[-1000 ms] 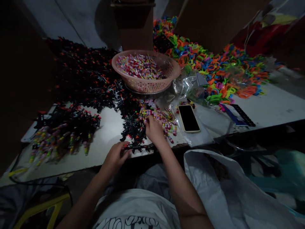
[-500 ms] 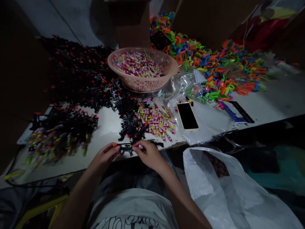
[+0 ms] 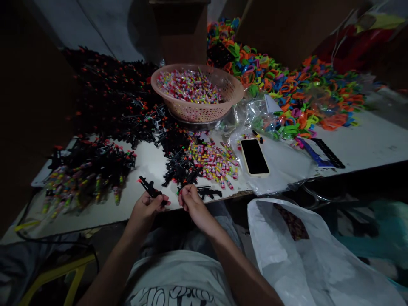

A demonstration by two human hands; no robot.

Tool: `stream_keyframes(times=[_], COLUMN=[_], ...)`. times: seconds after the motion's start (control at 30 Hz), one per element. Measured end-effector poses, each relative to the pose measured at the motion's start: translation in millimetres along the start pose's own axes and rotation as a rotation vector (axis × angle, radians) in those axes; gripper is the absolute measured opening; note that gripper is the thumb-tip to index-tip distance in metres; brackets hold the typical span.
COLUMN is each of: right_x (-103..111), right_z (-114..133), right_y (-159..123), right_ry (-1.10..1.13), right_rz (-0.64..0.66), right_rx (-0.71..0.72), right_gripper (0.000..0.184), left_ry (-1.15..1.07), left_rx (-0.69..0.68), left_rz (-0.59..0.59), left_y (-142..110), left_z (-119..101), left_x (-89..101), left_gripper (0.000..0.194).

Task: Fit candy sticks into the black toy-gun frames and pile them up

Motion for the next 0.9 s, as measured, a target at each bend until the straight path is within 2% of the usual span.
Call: stream_keyframes(times=[0.07,0.13,0.23,0.3,0.37,0.53,0.73,0.9], right_x=[1,-1,-6,-5,-4,-6,-6,-8], right_z=[2,4,6,8,10,14,14,15], right_y=[-2,-6,-11,-12,-11,-12,-13,-13], right_ry=[-0.115,-0.208,-0.321,-0.361,-0.357,-0.353,-0.286,-0.279], right_rz=[-0.019,-0.026,-0.040,-0.103,-0.159,-0.113,-0.182,-0.190], right_rx=[0.101,0.188,0.270,0.301,0.327,0.406,0.389,0.439], right_gripper=[0.027,0.021,0.013,0.011,0.012,0.008,0.008,0.008], left_ry=[-0.057,-0.110,-0.146,-0.143,-0.129,-0.119,-0.092,-0.047], left_rx=[0.043,0.029,-0.014,-0.008,-0.002,-0.041,-0.095,-0.117], left_rz=[0.009,0.041,0.038,0.026,0.032,0.022,0.011,0.004], left_y=[-1,-4,-6,-7,-8,-10,-11,-15], left_z=[-1,-1,1,4,6,3,0,-4], left_x=[-2.0,-4.9,-6.6,-6.3,-6.3,-6.9,-6.6,-8.4], left_gripper=[0.048,0.049,0.040,0.035,0.035,0.035,0.034,0.033])
Point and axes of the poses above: each hand's wrist, its own y-axis towards the middle knuckle, its own x-axis out of the back of the hand, z = x × y, the point moved 3 cm from there along y, towards the middle knuckle, and after that the axes turned 12 degrees about -z, right-handed, at the moved point
